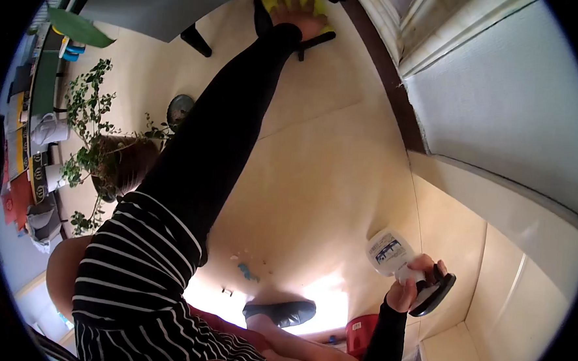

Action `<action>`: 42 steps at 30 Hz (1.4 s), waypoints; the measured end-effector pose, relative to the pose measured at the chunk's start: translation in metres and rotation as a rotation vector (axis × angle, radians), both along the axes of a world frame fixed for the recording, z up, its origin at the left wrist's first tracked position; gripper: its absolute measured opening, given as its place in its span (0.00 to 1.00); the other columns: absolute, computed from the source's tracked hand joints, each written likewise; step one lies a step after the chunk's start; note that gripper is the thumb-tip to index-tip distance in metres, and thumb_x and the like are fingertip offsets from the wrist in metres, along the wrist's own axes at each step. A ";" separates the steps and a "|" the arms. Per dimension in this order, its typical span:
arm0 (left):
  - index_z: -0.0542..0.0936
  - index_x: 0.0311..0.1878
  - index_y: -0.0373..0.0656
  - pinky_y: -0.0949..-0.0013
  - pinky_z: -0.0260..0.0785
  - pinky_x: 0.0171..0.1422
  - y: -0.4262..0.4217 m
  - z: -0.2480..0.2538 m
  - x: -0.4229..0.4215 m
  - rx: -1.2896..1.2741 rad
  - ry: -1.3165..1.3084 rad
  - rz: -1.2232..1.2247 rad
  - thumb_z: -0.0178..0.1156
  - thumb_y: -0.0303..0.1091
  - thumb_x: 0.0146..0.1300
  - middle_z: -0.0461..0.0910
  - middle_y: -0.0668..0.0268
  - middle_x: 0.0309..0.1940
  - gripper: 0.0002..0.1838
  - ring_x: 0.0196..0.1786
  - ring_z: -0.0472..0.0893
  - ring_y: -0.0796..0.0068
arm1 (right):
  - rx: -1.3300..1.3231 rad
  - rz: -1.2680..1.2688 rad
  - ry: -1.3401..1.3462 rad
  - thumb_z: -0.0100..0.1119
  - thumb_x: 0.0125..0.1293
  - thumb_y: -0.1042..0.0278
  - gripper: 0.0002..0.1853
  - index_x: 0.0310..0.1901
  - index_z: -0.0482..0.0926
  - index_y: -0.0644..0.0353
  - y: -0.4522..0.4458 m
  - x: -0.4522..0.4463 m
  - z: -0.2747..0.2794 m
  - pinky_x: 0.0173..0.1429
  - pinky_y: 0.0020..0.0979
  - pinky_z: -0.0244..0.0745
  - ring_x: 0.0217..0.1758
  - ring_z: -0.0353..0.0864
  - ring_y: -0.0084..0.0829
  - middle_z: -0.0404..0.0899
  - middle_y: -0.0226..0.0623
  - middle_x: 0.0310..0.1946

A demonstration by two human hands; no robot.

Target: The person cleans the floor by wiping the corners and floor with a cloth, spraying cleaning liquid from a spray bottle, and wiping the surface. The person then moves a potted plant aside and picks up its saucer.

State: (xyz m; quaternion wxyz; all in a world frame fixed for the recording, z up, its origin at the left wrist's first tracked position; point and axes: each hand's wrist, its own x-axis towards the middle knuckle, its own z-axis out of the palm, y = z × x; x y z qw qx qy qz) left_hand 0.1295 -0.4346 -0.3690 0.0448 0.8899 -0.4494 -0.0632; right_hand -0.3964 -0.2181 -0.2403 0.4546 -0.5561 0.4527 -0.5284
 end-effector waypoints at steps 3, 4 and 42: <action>0.51 0.82 0.62 0.41 0.35 0.83 -0.005 -0.007 0.022 -0.024 -0.045 -0.122 0.46 0.66 0.66 0.42 0.60 0.84 0.44 0.84 0.43 0.47 | 0.006 -0.025 -0.057 0.60 0.56 0.67 0.33 0.65 0.67 0.67 0.000 0.003 0.000 0.56 0.37 0.68 0.42 0.72 0.34 0.76 0.42 0.35; 0.52 0.82 0.57 0.43 0.39 0.83 -0.004 0.004 0.026 -0.044 -0.025 -0.129 0.47 0.59 0.67 0.43 0.60 0.83 0.42 0.83 0.44 0.48 | 0.001 -0.036 -0.045 0.60 0.56 0.67 0.33 0.65 0.67 0.67 0.000 0.004 0.000 0.56 0.37 0.68 0.42 0.72 0.34 0.76 0.42 0.35; 0.59 0.79 0.52 0.43 0.49 0.81 -0.093 -0.048 0.075 0.033 -0.052 -0.255 0.48 0.37 0.66 0.54 0.58 0.81 0.36 0.81 0.54 0.53 | -0.067 -0.061 0.005 0.62 0.56 0.66 0.35 0.66 0.67 0.66 0.004 0.014 0.002 0.58 0.39 0.65 0.42 0.71 0.33 0.76 0.41 0.34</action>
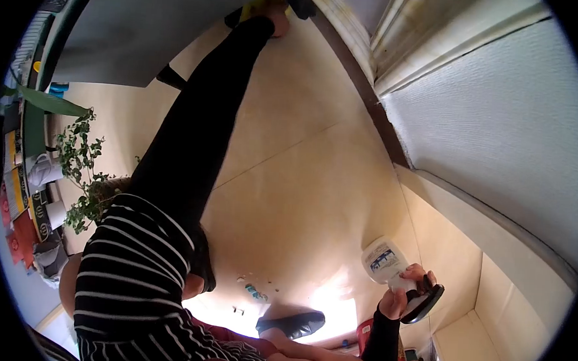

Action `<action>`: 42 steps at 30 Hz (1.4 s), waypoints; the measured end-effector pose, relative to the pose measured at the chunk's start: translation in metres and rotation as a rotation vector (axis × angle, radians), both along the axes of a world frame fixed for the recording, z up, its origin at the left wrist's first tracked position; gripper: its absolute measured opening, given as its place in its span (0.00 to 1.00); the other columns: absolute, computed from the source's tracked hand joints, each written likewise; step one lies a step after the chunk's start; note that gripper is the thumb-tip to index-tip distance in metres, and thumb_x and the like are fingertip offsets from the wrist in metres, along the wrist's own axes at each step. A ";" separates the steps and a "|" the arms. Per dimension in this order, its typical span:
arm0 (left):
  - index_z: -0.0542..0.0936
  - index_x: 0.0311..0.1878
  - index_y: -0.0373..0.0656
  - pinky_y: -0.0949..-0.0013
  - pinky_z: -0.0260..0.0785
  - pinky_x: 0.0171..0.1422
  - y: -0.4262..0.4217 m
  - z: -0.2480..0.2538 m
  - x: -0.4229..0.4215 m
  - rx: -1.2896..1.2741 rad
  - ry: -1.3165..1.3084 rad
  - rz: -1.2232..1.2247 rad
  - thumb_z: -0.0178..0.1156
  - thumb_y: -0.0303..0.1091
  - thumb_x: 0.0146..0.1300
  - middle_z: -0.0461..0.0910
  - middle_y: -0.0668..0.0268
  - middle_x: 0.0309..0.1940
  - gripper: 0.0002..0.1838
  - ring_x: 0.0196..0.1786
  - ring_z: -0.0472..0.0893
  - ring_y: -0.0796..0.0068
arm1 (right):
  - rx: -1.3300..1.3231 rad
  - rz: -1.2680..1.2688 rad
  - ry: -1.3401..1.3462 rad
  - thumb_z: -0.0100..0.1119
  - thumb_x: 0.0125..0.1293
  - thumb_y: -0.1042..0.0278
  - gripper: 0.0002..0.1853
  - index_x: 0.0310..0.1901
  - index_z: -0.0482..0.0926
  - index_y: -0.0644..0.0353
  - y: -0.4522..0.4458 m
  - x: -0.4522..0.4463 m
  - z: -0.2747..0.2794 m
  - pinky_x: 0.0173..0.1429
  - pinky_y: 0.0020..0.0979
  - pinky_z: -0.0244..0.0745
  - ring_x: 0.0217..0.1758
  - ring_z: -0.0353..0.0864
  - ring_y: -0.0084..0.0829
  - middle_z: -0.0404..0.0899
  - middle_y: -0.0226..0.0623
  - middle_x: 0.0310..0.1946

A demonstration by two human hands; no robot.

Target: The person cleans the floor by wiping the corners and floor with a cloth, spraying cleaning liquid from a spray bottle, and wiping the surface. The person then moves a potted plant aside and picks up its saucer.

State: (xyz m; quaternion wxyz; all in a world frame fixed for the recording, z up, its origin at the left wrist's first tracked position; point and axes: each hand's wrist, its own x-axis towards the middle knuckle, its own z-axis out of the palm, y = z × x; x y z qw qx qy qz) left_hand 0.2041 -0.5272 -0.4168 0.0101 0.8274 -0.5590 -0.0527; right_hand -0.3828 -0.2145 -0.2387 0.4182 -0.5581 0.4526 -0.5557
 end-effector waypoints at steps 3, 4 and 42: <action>0.62 0.78 0.56 0.42 0.45 0.82 0.057 0.034 -0.008 0.104 -0.082 -0.225 0.47 0.31 0.64 0.52 0.63 0.81 0.36 0.82 0.50 0.58 | 0.007 0.011 -0.016 0.63 0.57 0.65 0.35 0.67 0.67 0.65 -0.001 0.001 -0.001 0.59 0.39 0.64 0.42 0.71 0.33 0.76 0.41 0.35; 0.60 0.79 0.61 0.42 0.38 0.84 0.073 0.037 -0.011 0.126 -0.035 -0.248 0.48 0.32 0.63 0.47 0.69 0.83 0.38 0.85 0.43 0.62 | 0.014 0.020 -0.018 0.63 0.57 0.65 0.35 0.67 0.66 0.65 0.000 -0.001 -0.001 0.59 0.39 0.64 0.42 0.72 0.33 0.76 0.41 0.35; 0.70 0.72 0.55 0.42 0.40 0.82 0.266 0.073 -0.352 -0.148 0.381 -0.479 0.58 0.38 0.56 0.61 0.59 0.77 0.36 0.82 0.51 0.52 | 0.010 -0.083 0.032 0.61 0.49 0.71 0.37 0.65 0.70 0.71 0.000 -0.003 -0.001 0.63 0.33 0.65 0.40 0.78 0.29 0.80 0.36 0.31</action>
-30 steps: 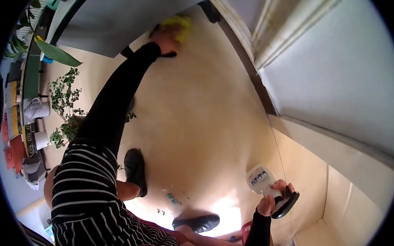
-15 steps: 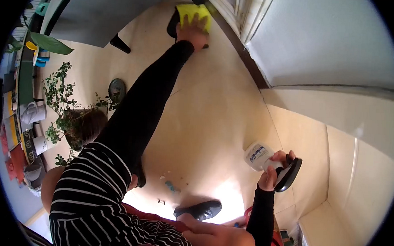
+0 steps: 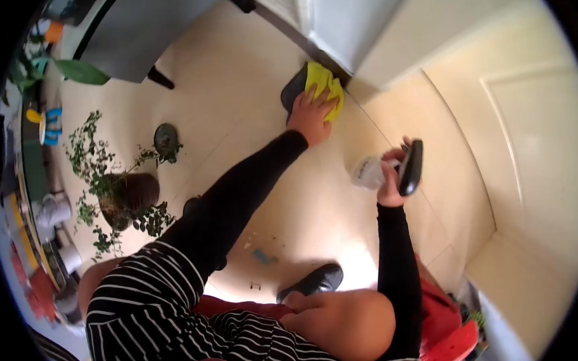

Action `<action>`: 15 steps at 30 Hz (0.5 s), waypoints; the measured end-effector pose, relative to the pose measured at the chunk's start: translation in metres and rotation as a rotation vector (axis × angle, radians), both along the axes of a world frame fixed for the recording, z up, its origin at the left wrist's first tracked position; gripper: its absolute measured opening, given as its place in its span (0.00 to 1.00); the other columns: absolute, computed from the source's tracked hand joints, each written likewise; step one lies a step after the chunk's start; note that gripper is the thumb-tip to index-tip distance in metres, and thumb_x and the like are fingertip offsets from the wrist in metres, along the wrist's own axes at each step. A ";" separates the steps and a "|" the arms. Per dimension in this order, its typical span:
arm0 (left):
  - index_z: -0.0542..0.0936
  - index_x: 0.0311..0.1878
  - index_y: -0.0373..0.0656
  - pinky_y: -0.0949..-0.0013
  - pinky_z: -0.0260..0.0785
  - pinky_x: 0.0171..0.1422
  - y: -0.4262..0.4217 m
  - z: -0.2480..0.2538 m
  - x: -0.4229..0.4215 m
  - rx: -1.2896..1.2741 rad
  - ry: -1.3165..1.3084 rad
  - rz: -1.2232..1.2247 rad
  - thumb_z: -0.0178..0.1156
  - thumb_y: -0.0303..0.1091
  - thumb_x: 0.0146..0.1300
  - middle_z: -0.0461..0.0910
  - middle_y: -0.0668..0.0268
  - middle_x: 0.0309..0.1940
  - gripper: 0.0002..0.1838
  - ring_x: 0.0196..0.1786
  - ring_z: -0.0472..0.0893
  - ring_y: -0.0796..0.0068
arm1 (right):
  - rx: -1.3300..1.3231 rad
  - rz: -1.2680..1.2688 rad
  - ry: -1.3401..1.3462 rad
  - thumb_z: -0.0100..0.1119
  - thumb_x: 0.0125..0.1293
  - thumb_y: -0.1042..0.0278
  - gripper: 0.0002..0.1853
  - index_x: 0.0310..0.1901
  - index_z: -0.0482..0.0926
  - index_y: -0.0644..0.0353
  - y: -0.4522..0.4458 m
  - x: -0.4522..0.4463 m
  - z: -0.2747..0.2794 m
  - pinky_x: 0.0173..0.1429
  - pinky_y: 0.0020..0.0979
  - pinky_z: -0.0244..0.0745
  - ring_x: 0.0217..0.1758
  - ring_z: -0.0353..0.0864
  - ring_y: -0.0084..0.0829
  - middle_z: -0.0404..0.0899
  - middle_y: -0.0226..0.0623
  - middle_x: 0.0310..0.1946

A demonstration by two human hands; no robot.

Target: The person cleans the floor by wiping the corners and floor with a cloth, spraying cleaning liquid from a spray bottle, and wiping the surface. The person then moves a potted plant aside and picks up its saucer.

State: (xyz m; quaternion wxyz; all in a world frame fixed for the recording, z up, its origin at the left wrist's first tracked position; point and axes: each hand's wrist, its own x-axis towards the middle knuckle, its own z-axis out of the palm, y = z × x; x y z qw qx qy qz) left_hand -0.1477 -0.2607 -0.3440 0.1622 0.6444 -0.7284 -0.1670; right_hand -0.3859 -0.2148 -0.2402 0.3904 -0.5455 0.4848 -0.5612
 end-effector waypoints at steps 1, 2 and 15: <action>0.70 0.72 0.55 0.42 0.40 0.82 0.013 0.001 -0.014 -0.003 0.015 -0.038 0.58 0.37 0.56 0.61 0.59 0.77 0.36 0.82 0.52 0.51 | -0.014 -0.009 -0.029 0.62 0.50 0.76 0.34 0.63 0.72 0.72 0.001 0.002 0.003 0.62 0.33 0.67 0.40 0.80 0.28 0.81 0.35 0.30; 0.70 0.72 0.55 0.43 0.40 0.82 0.028 0.002 -0.025 -0.005 0.026 -0.078 0.58 0.37 0.55 0.61 0.59 0.77 0.36 0.81 0.52 0.51 | 0.016 -0.038 -0.085 0.62 0.49 0.76 0.34 0.63 0.73 0.73 0.003 0.003 0.007 0.60 0.32 0.69 0.38 0.80 0.27 0.81 0.36 0.31; 0.65 0.76 0.50 0.45 0.59 0.71 0.108 0.039 -0.064 0.092 -0.287 -0.223 0.58 0.47 0.54 0.56 0.45 0.78 0.42 0.71 0.63 0.41 | -0.071 -0.496 -0.201 0.58 0.52 0.83 0.28 0.59 0.75 0.73 0.024 -0.052 0.020 0.47 0.27 0.74 0.36 0.79 0.24 0.83 0.39 0.41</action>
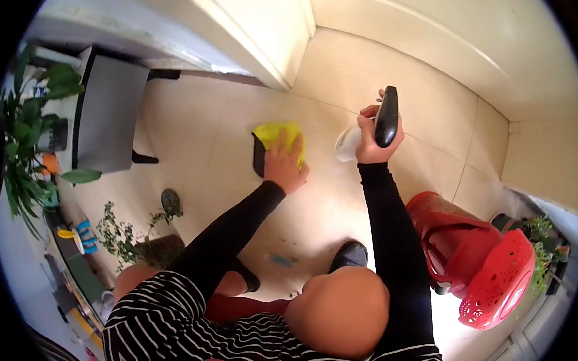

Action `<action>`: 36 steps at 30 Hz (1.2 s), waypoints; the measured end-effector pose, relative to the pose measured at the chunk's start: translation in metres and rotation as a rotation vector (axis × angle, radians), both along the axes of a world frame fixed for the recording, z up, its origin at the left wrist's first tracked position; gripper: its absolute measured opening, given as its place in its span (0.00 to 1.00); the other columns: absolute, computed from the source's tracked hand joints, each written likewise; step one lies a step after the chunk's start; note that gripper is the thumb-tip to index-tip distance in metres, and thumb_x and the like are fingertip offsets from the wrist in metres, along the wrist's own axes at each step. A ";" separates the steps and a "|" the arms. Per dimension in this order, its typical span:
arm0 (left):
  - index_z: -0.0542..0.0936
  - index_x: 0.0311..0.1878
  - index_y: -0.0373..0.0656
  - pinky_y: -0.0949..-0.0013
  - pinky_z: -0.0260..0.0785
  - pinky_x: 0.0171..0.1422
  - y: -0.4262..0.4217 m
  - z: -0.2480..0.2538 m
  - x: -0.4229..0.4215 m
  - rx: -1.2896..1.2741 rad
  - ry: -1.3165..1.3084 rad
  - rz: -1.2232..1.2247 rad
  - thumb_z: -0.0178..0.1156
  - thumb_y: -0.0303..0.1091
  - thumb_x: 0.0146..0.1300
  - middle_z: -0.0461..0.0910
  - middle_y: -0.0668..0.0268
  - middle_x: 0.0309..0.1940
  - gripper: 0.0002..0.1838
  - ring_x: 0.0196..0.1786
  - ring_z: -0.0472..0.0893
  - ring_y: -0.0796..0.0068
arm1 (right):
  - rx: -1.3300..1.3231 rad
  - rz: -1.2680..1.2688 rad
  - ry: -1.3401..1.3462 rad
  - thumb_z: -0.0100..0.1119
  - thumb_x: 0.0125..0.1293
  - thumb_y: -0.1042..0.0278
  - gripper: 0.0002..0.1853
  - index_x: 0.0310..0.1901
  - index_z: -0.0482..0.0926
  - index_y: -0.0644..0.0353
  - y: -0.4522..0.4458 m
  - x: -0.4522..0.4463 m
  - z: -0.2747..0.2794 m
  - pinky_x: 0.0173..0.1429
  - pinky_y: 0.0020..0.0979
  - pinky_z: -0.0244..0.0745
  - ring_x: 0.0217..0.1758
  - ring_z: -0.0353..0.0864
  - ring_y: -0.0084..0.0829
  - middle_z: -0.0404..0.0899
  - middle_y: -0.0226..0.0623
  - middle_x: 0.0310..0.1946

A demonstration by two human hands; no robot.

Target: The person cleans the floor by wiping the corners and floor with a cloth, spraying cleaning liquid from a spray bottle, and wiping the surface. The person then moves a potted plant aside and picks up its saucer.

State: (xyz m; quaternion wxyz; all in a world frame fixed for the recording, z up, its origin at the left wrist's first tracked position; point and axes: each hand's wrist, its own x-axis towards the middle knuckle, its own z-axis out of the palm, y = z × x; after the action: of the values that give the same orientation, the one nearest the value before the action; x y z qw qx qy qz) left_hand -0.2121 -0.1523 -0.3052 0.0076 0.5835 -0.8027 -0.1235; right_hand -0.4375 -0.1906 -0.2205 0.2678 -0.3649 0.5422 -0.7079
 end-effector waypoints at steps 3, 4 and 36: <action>0.64 0.77 0.48 0.46 0.60 0.71 -0.049 -0.006 -0.038 -0.025 0.008 -0.060 0.57 0.47 0.56 0.54 0.44 0.78 0.42 0.70 0.65 0.41 | -0.005 -0.026 0.028 0.60 0.54 0.83 0.28 0.60 0.75 0.72 0.007 -0.002 -0.006 0.45 0.26 0.73 0.36 0.78 0.22 0.82 0.35 0.38; 0.63 0.77 0.48 0.46 0.60 0.72 -0.065 -0.006 -0.050 -0.013 0.013 -0.061 0.56 0.46 0.57 0.54 0.44 0.78 0.42 0.70 0.65 0.42 | -0.005 -0.015 0.038 0.60 0.54 0.83 0.28 0.60 0.75 0.72 0.007 -0.004 -0.006 0.45 0.25 0.73 0.36 0.78 0.21 0.81 0.34 0.37; 0.70 0.74 0.54 0.48 0.62 0.64 0.015 -0.019 -0.006 -0.097 0.060 0.052 0.59 0.45 0.52 0.59 0.56 0.78 0.41 0.65 0.67 0.46 | 0.801 0.703 -0.118 0.57 0.57 0.69 0.18 0.47 0.78 0.72 -0.186 0.027 -0.063 0.41 0.33 0.80 0.31 0.84 0.35 0.86 0.48 0.40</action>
State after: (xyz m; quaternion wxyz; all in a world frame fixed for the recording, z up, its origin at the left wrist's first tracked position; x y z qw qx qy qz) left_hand -0.2181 -0.1371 -0.3246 0.0629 0.5992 -0.7916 -0.1016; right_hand -0.4109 -0.3761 -0.2834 0.6369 -0.3533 0.5990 -0.3328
